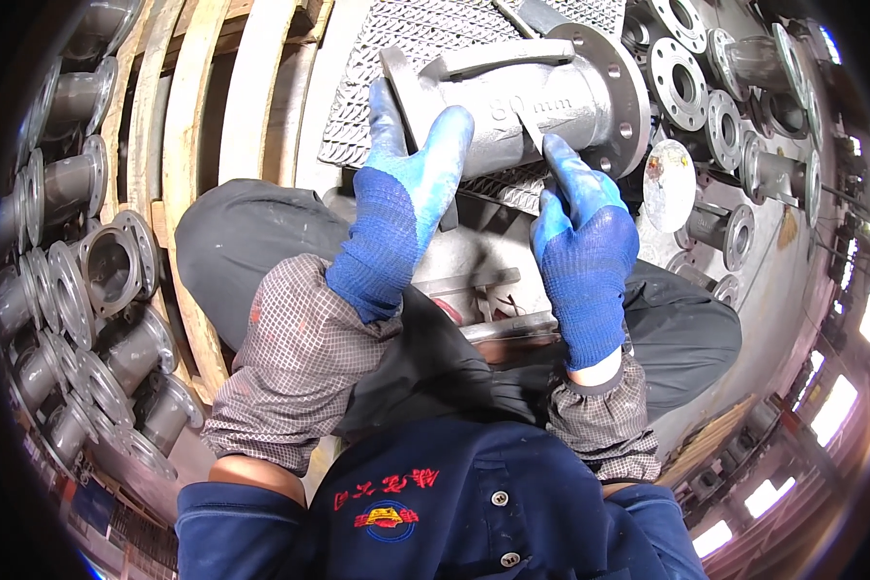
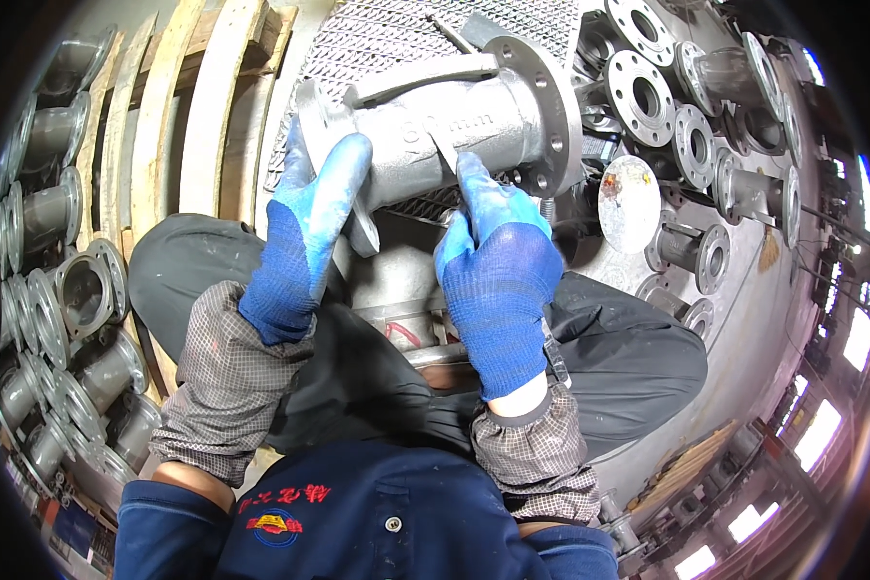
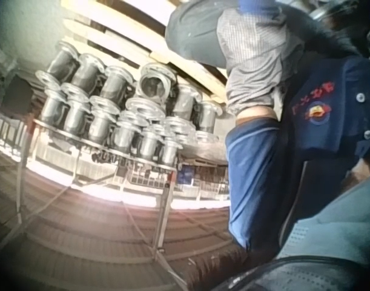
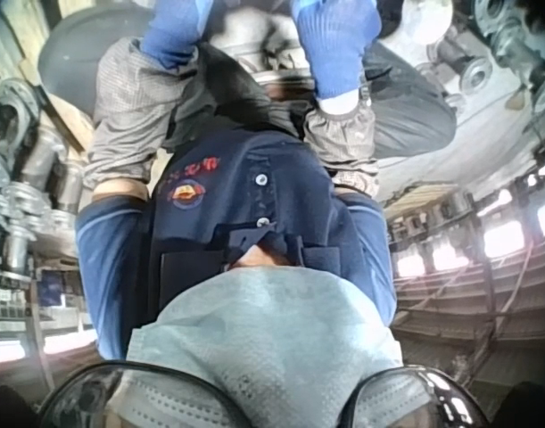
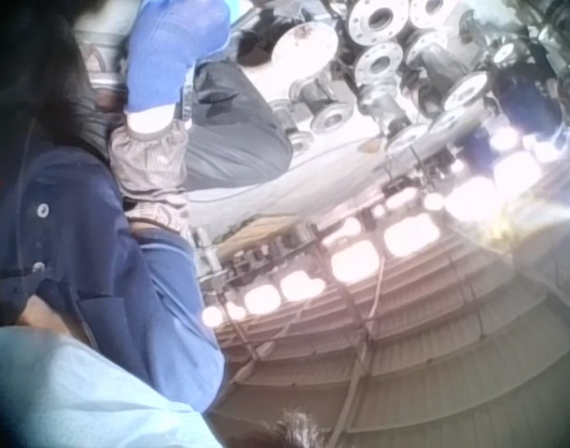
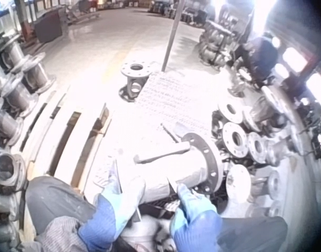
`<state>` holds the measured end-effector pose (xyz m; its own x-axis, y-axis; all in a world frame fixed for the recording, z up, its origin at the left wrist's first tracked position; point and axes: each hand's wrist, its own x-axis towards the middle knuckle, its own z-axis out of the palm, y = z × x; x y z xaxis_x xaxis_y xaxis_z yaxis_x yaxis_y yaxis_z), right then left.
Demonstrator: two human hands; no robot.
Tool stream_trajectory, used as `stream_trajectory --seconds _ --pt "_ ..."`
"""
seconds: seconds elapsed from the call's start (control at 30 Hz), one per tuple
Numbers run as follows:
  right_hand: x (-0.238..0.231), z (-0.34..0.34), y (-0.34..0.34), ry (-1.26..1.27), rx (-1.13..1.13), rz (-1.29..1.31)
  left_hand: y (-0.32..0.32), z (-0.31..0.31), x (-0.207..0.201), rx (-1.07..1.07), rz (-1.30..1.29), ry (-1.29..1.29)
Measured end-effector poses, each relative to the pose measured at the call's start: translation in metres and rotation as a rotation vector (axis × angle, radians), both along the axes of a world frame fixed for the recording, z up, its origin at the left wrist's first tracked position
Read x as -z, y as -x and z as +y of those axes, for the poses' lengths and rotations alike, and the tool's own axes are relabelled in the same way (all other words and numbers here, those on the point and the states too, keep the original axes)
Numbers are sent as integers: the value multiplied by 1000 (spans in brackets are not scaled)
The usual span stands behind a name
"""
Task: The person cleans a metal casting by scraping the surface and edges with a metal pick, then brushes the interior and exterior of the part with a small brush.
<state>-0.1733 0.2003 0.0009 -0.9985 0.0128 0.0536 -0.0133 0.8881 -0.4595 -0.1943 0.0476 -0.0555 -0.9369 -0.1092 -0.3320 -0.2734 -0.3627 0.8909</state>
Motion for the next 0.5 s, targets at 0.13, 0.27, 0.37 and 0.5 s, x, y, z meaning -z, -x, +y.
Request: stream_trajectory --seconds 0.13,0.27,0.37,0.5 --pt "3 1 0 104 20 -25 1 -3 -1 40 -112 86" --pt "9 4 0 233 -14 -32 1 0 5 30 -102 77" --pt "11 6 -2 272 -46 -37 0 3 -2 -21 -66 -86" --pt "4 6 -4 293 -61 -84 1 2 -8 -16 -113 -21"
